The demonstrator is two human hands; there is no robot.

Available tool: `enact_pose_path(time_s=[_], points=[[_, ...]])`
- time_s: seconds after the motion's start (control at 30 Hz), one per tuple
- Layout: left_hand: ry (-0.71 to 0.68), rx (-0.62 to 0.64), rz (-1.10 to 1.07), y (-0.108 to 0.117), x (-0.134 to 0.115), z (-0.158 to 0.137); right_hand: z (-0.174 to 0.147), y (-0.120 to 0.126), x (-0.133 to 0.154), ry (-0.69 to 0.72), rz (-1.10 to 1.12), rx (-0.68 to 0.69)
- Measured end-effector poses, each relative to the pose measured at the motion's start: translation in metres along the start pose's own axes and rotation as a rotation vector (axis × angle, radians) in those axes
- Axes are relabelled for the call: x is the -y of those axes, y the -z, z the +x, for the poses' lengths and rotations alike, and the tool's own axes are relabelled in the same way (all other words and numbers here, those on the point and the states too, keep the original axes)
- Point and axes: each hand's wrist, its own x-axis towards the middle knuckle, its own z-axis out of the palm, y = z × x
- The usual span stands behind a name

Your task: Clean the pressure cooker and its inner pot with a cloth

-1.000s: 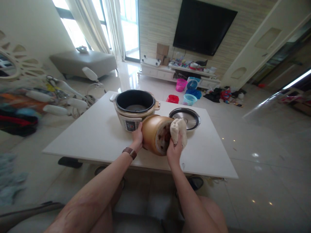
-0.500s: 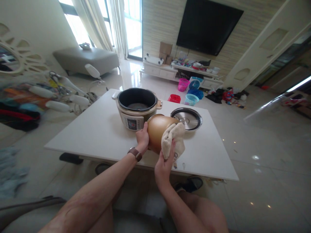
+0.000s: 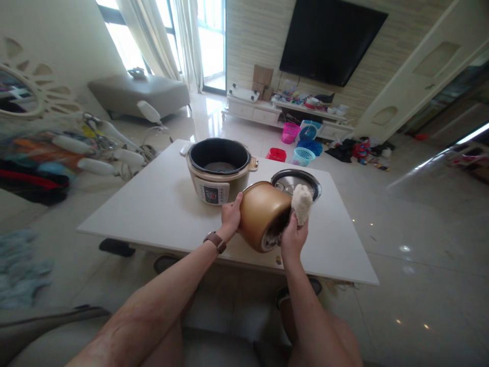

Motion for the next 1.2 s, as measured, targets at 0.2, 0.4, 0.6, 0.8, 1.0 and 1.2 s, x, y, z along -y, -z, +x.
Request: enact_pose_path(time_s=[0.2, 0.4, 0.6, 0.8, 1.0, 1.2], points=[[-0.040, 0.068, -0.030, 0.000, 0.000, 0.004, 0.027, 0.015, -0.004, -0.146, 0.091, -0.138], [-0.083, 0.123, -0.043, 0.007, 0.003, 0.018, 0.036, 0.017, -0.021, -0.268, 0.168, -0.132], [-0.153, 0.147, 0.000, 0.013, 0.003, 0.024, 0.034, 0.018, -0.013, -0.228, 0.102, -0.053], [-0.180, 0.197, 0.041, 0.013, 0.000, 0.022, 0.019, 0.023, 0.011, 0.169, -0.062, 0.087], [-0.221, 0.260, 0.119, 0.011, 0.001, 0.019, 0.012, 0.026, 0.023, 0.650, -0.319, 0.416], [-0.246, 0.305, 0.124, 0.011, 0.001, 0.017, 0.021, 0.026, 0.014, 0.434, -0.282, 0.377]])
